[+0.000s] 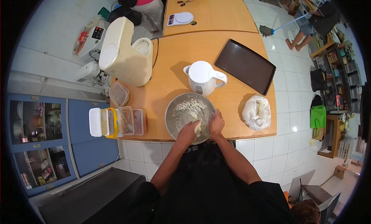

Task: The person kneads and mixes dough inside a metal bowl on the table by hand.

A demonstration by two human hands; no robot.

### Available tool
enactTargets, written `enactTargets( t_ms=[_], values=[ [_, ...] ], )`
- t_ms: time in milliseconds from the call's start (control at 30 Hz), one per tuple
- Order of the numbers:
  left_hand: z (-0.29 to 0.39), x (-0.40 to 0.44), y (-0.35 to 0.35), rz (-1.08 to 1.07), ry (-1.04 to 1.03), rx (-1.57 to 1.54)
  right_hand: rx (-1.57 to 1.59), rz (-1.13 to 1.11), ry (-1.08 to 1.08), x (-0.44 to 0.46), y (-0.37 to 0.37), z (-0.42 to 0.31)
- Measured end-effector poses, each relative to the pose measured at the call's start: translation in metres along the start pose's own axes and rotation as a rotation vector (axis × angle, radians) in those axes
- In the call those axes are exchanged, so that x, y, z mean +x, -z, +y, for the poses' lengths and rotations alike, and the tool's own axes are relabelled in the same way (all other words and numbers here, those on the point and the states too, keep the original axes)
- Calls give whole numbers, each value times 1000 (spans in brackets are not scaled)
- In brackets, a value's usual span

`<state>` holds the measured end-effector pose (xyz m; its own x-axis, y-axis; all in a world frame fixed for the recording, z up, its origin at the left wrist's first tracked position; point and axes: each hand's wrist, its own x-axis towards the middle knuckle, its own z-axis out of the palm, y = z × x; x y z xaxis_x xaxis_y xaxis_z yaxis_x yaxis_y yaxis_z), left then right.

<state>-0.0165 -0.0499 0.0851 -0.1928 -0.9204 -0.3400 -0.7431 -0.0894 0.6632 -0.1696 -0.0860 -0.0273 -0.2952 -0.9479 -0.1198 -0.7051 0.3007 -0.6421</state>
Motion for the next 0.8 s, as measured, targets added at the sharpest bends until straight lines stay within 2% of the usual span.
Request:
enactTargets(
  t_ms=[33,133,233,400,433,533,633,800],
  values=[
    [10,-3,4,-17,41,68,-6,-9,-4,0,1,2],
    [1,-9,1,108,-81,188,21,7,12,-1,0,3],
    [4,-11,14,192,-92,231,18,-5,11,-1,2,4],
    [-25,20,10,21,112,296,31,5,45,1,0,1],
    [-39,29,-3,-17,167,310,24,-1,39,2,-1,1],
    [-129,49,-94,-11,126,212,22,17,30,0,0,-1],
    [-93,37,-97,25,53,303,24,39,20,0,0,-3],
    [-90,29,-65,-126,13,211,22,-40,19,2,5,-7]
  ],
)
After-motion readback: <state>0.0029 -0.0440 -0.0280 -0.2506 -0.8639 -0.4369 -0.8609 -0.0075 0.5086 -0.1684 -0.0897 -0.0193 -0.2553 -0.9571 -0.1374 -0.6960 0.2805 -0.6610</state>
